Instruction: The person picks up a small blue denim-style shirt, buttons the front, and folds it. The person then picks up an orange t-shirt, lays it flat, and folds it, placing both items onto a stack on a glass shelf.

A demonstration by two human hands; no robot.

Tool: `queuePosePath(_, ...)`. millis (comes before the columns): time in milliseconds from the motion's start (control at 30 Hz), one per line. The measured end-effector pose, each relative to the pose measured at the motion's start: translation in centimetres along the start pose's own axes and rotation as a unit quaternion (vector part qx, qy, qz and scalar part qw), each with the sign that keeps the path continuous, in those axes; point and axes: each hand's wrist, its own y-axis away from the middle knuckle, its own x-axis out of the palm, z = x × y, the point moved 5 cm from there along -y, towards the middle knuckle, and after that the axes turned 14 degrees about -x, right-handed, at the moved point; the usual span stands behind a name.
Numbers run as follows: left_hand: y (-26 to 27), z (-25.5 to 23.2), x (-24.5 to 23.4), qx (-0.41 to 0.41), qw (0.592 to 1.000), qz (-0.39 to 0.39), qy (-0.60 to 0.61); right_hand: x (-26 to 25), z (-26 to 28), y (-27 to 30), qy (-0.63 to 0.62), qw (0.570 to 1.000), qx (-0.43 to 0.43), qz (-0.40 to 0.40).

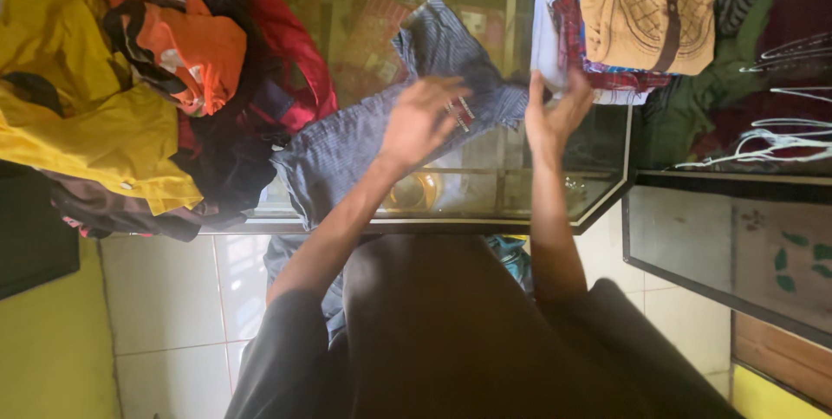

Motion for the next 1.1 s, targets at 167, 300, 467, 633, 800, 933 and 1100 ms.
queuePosePath(167, -0.9, 1.4, 9.1, 0.040, 0.987, 0.123, -0.095, 2.1, -4.2, 6.8, 0.046, 0.966, 0.253, -0.002)
queuePosePath(300, -0.2, 2.9, 12.0, 0.065, 0.977, 0.102, -0.178, 3.4, -4.9, 5.1, 0.080, 0.963, 0.241, 0.088)
queuePosePath(467, 0.0, 3.2, 11.5, 0.054, 0.977, 0.105, -0.175, 5.0, -2.0, 3.1, -0.363, 0.911, 0.196, -0.001)
queuePosePath(633, 0.2, 3.2, 11.5, 0.069, 0.980, 0.096, -0.161, 1.5, 4.0, 1.2, -0.306, 0.944, 0.114, -0.054)
queuePosePath(800, 0.6, 4.0, 11.9, 0.057, 0.969, 0.121, -0.206, 2.1, 8.9, 2.1, -0.068, 0.991, -0.035, 0.108)
queuePosePath(933, 0.6, 4.6, 7.5, 0.027, 0.988, 0.152, -0.007, 4.1, 9.0, 2.7, -0.083, 0.965, -0.183, 0.168)
queuePosePath(1100, -2.4, 10.1, 1.2, -0.257, 0.957, -0.136, -0.008, 3.8, 10.5, 3.3, -0.070, 0.945, -0.256, 0.190)
